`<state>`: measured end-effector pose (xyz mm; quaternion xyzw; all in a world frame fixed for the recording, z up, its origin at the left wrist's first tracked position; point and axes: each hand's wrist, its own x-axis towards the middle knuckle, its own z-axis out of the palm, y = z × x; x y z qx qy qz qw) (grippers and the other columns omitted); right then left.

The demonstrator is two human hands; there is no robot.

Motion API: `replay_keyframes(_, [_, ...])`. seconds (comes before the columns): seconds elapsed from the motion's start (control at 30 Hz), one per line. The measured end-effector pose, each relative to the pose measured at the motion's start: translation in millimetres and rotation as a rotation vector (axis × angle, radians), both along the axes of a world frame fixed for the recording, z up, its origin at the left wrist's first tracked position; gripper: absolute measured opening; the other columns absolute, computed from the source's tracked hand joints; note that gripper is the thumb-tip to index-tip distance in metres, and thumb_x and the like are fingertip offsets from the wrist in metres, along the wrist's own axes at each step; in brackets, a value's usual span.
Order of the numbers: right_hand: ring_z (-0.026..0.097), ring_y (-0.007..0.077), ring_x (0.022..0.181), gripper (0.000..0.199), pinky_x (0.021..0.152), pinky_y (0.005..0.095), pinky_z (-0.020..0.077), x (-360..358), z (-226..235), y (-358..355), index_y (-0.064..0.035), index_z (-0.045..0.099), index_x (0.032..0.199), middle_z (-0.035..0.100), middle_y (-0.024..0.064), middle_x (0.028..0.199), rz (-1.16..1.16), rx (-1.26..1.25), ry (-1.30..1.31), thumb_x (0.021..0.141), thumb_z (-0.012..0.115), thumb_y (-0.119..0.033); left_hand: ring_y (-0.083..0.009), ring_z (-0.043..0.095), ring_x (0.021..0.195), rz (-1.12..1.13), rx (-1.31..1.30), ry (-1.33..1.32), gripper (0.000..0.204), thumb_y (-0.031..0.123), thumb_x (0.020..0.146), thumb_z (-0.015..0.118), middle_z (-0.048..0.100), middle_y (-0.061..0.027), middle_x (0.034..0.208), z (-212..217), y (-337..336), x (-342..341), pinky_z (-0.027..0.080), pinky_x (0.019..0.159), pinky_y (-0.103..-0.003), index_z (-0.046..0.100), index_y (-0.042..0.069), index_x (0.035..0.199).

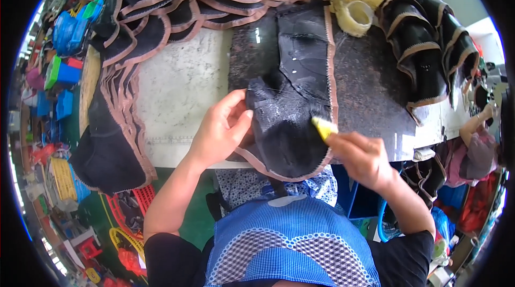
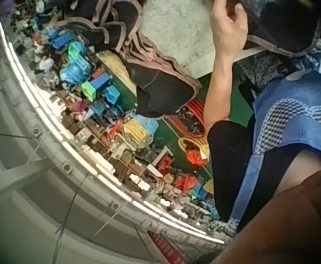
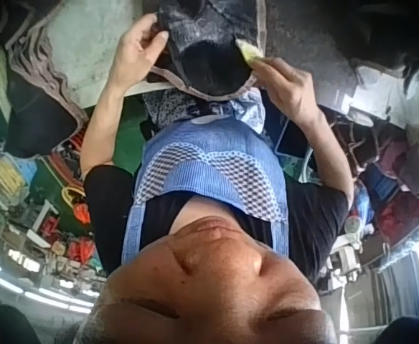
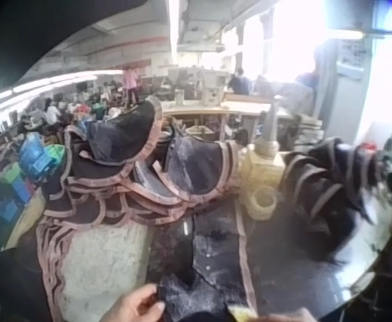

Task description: Applying glue to leather shoe upper components using a yellow scraper.

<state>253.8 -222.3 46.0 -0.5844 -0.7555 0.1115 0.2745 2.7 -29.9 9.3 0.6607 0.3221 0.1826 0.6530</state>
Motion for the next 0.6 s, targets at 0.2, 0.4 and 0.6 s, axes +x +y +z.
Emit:
replay_keyframes(0.2, [0.075,0.0211,0.072,0.02,0.056,0.0302,0.0591,-13,17,-35,0.0021,0.07,0.104,0.072,0.0135,0.09,0.031,-0.302,0.297,0.084,0.07,0.003,-0.0055,0.06,0.08,0.062,0.096,-0.04,0.03,0.002,0.098,0.054,0.064,-0.0014,0.094,5,-6,11,0.05,0.071,-0.023,0.055,0.001,0.128])
replay_keyframes(0.4, [0.066,0.0121,0.053,0.034,0.047,0.0202,0.0531,41,23,-59,-0.0001,0.065,0.118,0.071,0.0125,0.091,-0.732,0.142,1.153,0.107,0.05,-0.029,-0.0047,0.058,0.088,0.006,0.131,-0.072,0.031,0.0,0.099,0.052,0.061,0.0007,0.101,62,-13,11,0.048,0.077,-0.021,0.054,0.0,0.129])
replay_keyframes(0.6, [0.058,0.0027,0.065,0.032,0.055,0.0137,0.051,129,-5,-89,-0.0027,0.065,0.125,0.068,0.0088,0.11,-0.848,0.568,1.524,0.106,0.056,-0.026,-0.0096,0.06,0.081,0.168,0.673,-0.407,0.022,0.011,0.096,0.059,0.065,-0.0039,0.091,217,64,116,0.052,0.074,-0.028,0.063,-0.002,0.112])
